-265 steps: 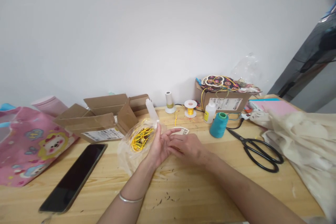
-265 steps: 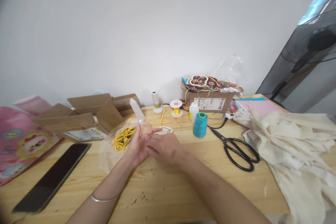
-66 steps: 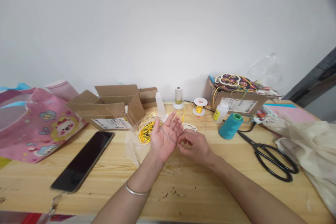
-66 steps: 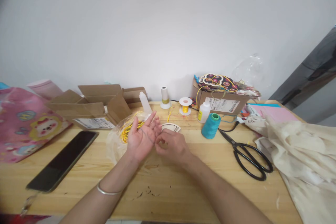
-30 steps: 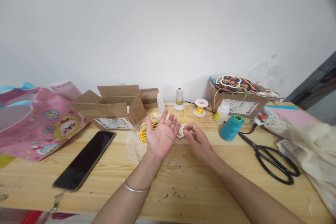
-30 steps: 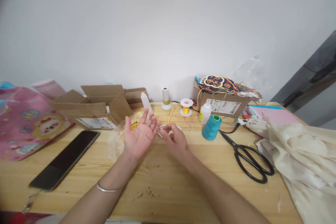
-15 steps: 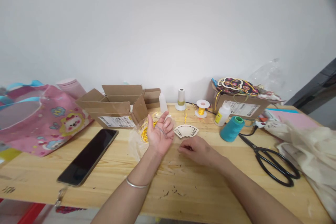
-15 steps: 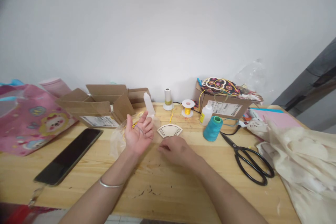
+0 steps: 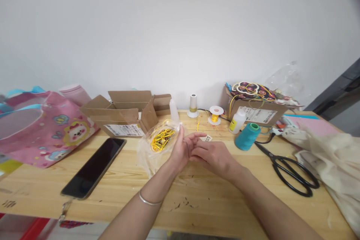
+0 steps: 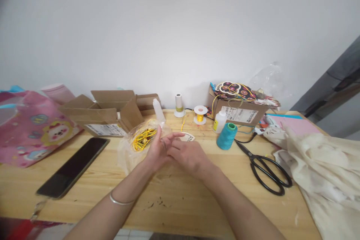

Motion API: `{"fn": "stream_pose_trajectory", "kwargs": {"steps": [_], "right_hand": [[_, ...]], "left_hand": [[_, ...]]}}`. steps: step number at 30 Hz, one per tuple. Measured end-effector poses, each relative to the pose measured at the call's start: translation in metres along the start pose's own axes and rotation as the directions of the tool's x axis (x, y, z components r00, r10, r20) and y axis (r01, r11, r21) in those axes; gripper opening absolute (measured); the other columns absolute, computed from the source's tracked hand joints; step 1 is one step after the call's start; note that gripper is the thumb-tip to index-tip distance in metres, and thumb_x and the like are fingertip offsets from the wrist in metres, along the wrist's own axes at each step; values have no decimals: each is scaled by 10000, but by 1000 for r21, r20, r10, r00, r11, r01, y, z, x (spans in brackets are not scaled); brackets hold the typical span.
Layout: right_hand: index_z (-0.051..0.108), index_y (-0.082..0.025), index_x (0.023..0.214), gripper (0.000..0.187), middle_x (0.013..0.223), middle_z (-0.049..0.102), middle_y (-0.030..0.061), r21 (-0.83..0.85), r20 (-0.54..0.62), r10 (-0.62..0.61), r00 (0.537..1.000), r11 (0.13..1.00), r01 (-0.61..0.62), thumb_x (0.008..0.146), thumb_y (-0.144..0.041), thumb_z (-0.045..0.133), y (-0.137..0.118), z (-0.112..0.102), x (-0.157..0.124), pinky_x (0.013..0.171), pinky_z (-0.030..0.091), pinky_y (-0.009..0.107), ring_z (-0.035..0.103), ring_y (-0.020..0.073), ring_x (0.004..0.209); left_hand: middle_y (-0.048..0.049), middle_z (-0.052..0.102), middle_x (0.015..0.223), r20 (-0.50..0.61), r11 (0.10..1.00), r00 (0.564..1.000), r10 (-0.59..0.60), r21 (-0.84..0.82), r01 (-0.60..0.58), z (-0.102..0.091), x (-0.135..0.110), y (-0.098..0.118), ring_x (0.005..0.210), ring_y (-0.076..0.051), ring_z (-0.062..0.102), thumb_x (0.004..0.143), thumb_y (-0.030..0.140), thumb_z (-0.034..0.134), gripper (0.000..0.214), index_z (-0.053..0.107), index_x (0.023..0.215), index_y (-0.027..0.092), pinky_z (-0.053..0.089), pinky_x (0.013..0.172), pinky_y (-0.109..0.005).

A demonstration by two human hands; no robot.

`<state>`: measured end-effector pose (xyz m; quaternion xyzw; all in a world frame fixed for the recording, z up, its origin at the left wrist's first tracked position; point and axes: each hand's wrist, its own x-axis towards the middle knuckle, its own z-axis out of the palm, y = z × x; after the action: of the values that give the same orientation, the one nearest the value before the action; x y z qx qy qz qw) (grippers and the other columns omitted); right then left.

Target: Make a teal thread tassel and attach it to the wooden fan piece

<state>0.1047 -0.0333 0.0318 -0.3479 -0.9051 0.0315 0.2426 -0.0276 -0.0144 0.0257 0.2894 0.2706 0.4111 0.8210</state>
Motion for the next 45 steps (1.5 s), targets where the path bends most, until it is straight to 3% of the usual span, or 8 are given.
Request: {"fn": "stream_pose_trajectory", "kwargs": {"steps": [6,10,16,26,29,35,40,45], "right_hand": [[628,-204,730,223,666,575,-3,-62,-33,27,999,998,-29,833,-300,455,7,-6,1,478,247,203,481,79,584],[636,-193,739,224,657,569,0,4,-74,60,995,998,-60,823,-321,473,13,-9,0,472,247,196,484,73,582],[632,-156,719,153,619,564,-11,308,-105,158,982,944,-119,753,-293,573,23,-6,-3,496,301,172,471,63,547],[547,-113,588,265,527,464,-42,790,279,257,925,486,-373,708,-348,569,20,6,1,452,311,170,373,49,487],[532,-117,580,268,513,465,-40,825,289,302,908,402,-396,736,-335,527,13,18,2,436,312,170,388,52,477],[568,-136,704,177,713,613,26,793,102,332,938,542,-278,776,-187,414,14,40,1,589,432,237,548,127,674],[579,-141,794,236,787,641,64,429,103,233,967,866,-254,846,-210,360,13,34,-2,601,408,235,558,133,682],[594,-159,747,257,739,624,39,112,218,62,974,990,-88,854,-230,371,6,22,-2,571,362,208,545,116,665]], "left_hand": [[-10,441,394,-115,961,962,-249,92,260,1,3,-21,362,-83,399,612,786,205,722,483,476,133,215,347,-179],[-16,458,453,33,927,936,-350,154,341,-8,7,-26,332,-36,238,516,843,98,821,494,516,123,43,342,-169],[-31,448,485,248,803,797,-551,417,426,-10,5,-23,308,-27,156,381,793,-180,1016,534,574,97,7,311,-197],[-6,395,435,472,760,619,-628,545,355,-5,-12,-12,319,-56,166,547,764,-135,1179,525,1088,-50,51,319,-215],[15,323,360,535,854,667,-520,354,382,-5,-16,-7,295,-53,137,532,797,-82,1183,588,975,-72,47,305,-205],[17,402,482,250,954,966,-62,-269,131,4,-14,8,401,-90,337,641,759,203,829,529,1123,169,236,358,-176],[-70,567,841,28,889,986,165,-437,-137,6,-10,16,773,-169,531,708,681,284,673,507,1140,215,429,705,-326],[-87,583,924,-65,845,955,289,-452,-286,-4,-5,21,894,-197,540,723,643,333,623,522,1119,201,395,837,-399]]}}
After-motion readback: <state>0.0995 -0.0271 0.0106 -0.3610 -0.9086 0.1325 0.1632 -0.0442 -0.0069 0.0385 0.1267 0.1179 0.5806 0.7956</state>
